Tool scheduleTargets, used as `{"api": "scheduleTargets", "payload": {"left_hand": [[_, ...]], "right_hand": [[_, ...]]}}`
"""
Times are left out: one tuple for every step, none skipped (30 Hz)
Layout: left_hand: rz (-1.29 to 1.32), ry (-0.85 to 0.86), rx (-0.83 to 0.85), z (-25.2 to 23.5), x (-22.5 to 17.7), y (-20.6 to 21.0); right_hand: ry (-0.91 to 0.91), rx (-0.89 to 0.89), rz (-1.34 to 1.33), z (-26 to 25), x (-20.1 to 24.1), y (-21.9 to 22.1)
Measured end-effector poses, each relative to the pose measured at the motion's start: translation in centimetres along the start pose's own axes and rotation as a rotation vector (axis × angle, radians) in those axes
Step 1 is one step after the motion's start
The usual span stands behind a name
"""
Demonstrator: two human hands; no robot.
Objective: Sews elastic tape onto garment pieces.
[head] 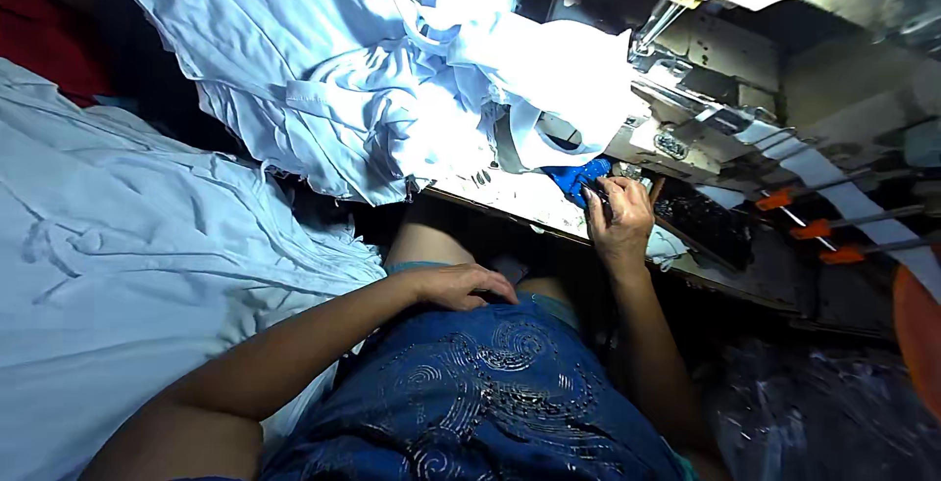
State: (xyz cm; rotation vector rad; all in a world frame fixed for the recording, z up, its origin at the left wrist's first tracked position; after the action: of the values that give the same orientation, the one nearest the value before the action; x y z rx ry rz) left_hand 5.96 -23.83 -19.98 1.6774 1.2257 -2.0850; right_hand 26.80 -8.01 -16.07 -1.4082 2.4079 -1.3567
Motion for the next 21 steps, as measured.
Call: {"api": "scheduleTargets", "payload": {"left_hand": [[-0.012, -0.024, -0.014, -0.5, 0.4, 0.0], [-0.054, -0.057, -0.035, -0.9, 0.8, -0.3], [-0.109, -0.087, -0.047, -1.3, 1.3, -0.8], [-0.18, -0.12, -0.083, -1.7, 1.9, -1.4], [-0.265, -0.184, -0.137, -2.0, 2.6, -2.1], [-0.345, -0.324, -0.167, -2.2, 2.9, -3.0], [-0.378, -0.551, -0.13, -2.3, 2.8, -3.9], [-0.357, -0.762, -0.063, -2.2, 2.7, -4.8], [-0.311, -0.901, -0.035, -2.1, 2.7, -5.3], [-0.29, -0.953, -0.068, -1.9, 3.1, -5.2], [-0.295, -0.959, -0.115, -1.6, 3.7, -4.8], [-0.306, -0.956, -0.138, -1.5, 4.2, -4.4], [-0.31, -0.973, -0.098, -1.5, 4.5, -4.1], [-0.308, -0.993, -0.042, -1.6, 4.5, -4.0], [-0.315, -0.995, -0.008, -1.7, 4.2, -4.2], [-0.325, -0.966, -0.011, -1.5, 3.9, -4.4], [-0.343, -0.9, -0.039, -1.3, 3.6, -4.5], [-0.351, -0.792, -0.082, -1.0, 3.3, -4.5], [-0.321, -0.658, -0.122, -0.6, 3.0, -4.2], [-0.239, -0.526, -0.13, -0.2, 2.7, -3.4], [-0.124, -0.408, -0.116, 0.1, 2.3, -2.2]], "right_hand": [[-0.001, -0.002, 0.002, 0.0, -0.1, 0.0], [-0.002, -0.002, 0.0, 0.0, -0.1, 0.0], [-0.001, 0.0, -0.002, 0.0, -0.1, 0.0], [-0.002, 0.0, -0.001, 0.0, -0.1, -0.1], [-0.002, 0.002, 0.002, 0.0, -0.1, -0.1], [-0.002, 0.003, 0.005, 0.0, -0.1, -0.1], [-0.002, 0.001, 0.008, 0.0, 0.0, -0.1], [-0.001, -0.001, 0.009, 0.0, 0.0, -0.1], [0.0, -0.004, 0.012, -0.1, 0.1, -0.1], [0.0, -0.007, 0.013, -0.1, 0.1, -0.1], [-0.002, -0.011, 0.012, 0.0, 0.1, -0.1], [-0.006, -0.016, 0.01, -0.1, 0.1, -0.1], [-0.012, -0.023, 0.008, -0.1, 0.1, -0.1], [-0.018, -0.031, 0.006, -0.1, 0.2, -0.1], [-0.021, -0.039, 0.003, -0.1, 0.2, 0.0], [-0.023, -0.043, 0.0, 0.0, 0.1, 0.0], [-0.023, -0.046, -0.006, 0.1, 0.1, 0.1], [-0.022, -0.052, -0.009, 0.1, 0.1, 0.1], [-0.023, -0.058, -0.004, 0.0, 0.0, 0.1], [-0.024, -0.062, -0.001, 0.0, 0.0, 0.2], [-0.023, -0.06, 0.001, 0.1, 0.0, 0.2]]}}
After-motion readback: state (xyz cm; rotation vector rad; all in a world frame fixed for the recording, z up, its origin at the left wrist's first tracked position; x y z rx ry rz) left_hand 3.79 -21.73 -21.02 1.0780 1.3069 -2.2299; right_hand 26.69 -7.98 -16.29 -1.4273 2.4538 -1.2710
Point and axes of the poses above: each hand's wrist, its own z-axis away from the middle knuckle, its own y-axis out of the palm, x = y × z, the point moved 3 cm from there along -z, towards the middle knuckle, and after that the axes turned 5 degrees about -z, right-handed, at the moved point
